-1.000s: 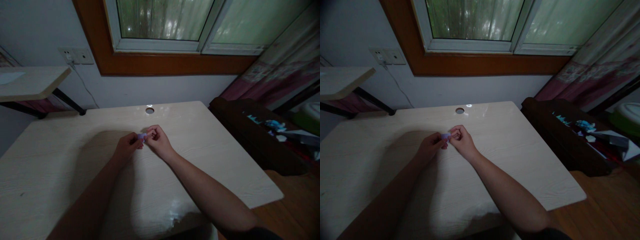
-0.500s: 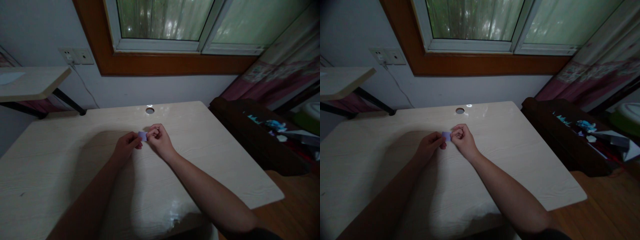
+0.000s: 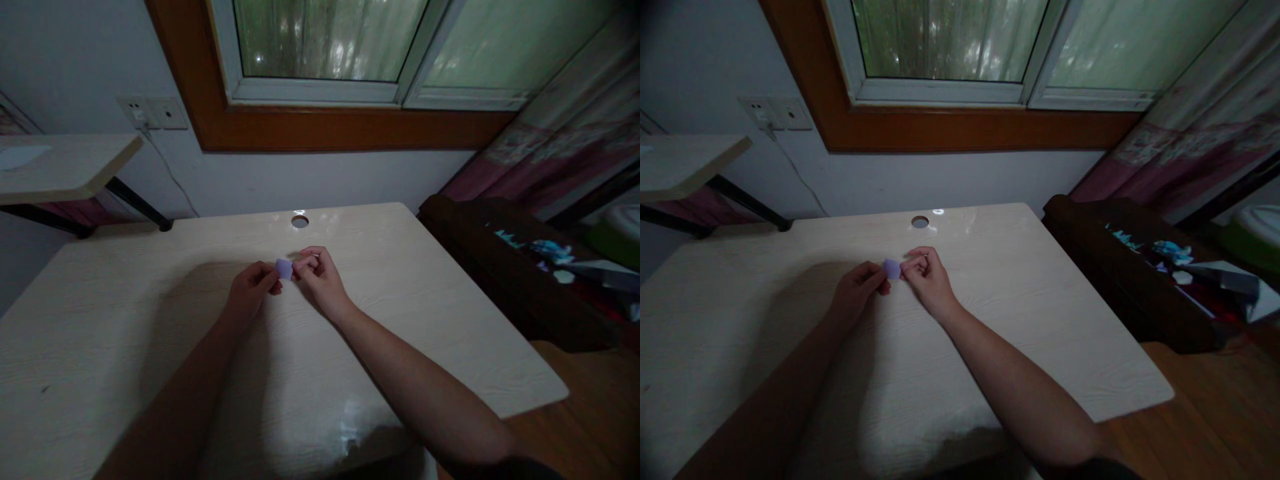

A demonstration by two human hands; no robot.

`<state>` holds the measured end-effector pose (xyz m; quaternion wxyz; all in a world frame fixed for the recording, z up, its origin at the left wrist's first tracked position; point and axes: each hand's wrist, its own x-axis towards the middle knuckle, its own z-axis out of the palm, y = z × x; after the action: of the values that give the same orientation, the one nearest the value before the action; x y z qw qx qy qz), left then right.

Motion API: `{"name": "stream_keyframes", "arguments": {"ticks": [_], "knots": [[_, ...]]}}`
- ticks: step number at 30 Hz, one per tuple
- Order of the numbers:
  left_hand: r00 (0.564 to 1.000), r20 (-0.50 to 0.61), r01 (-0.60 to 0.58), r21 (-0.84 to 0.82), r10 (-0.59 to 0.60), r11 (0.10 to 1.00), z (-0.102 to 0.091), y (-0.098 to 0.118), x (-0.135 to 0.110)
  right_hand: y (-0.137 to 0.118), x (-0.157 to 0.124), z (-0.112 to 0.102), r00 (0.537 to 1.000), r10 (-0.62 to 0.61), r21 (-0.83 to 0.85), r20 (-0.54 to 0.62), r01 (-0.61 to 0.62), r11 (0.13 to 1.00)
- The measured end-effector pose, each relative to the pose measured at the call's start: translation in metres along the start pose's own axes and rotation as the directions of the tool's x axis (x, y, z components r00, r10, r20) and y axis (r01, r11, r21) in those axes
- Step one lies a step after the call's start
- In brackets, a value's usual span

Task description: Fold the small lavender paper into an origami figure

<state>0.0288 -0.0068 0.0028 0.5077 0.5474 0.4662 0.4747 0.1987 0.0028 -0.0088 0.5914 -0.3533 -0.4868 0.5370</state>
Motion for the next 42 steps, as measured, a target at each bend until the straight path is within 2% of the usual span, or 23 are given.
{"name": "stream_keyframes", "arguments": {"ticks": [8,15,21,27,32,42], "knots": [[0.999,0.049,0.013,0.039,-0.015,0.999,-0.001,-0.007,0.001,0.005,0.001,-0.002,0.999,-0.022,-0.071,0.027,0.024,0.997],[0.992,-0.010,-0.128,0.068,0.129,0.989,0.002,-0.017,0.002,0.004,0.001,-0.004,1.000,-0.023,-0.075,-0.008,0.022,0.997],[0.978,0.050,-0.209,0.146,0.204,0.967,0.002,-0.017,0.000,0.002,0.001,-0.002,1.000,0.002,-0.055,0.005,-0.002,0.999],[0.965,0.050,-0.261,0.221,0.256,0.940,-0.001,-0.013,0.000,0.000,0.000,-0.001,0.997,0.043,-0.034,0.063,-0.041,0.999],[0.960,0.047,-0.279,0.171,0.275,0.945,-0.002,-0.012,0.000,-0.004,-0.001,0.000,0.989,0.095,-0.007,0.109,-0.095,0.995],[0.975,0.035,-0.220,0.033,0.219,0.975,-0.002,-0.007,-0.002,-0.006,-0.002,0.001,0.988,0.111,0.018,0.108,-0.113,0.993]]}}
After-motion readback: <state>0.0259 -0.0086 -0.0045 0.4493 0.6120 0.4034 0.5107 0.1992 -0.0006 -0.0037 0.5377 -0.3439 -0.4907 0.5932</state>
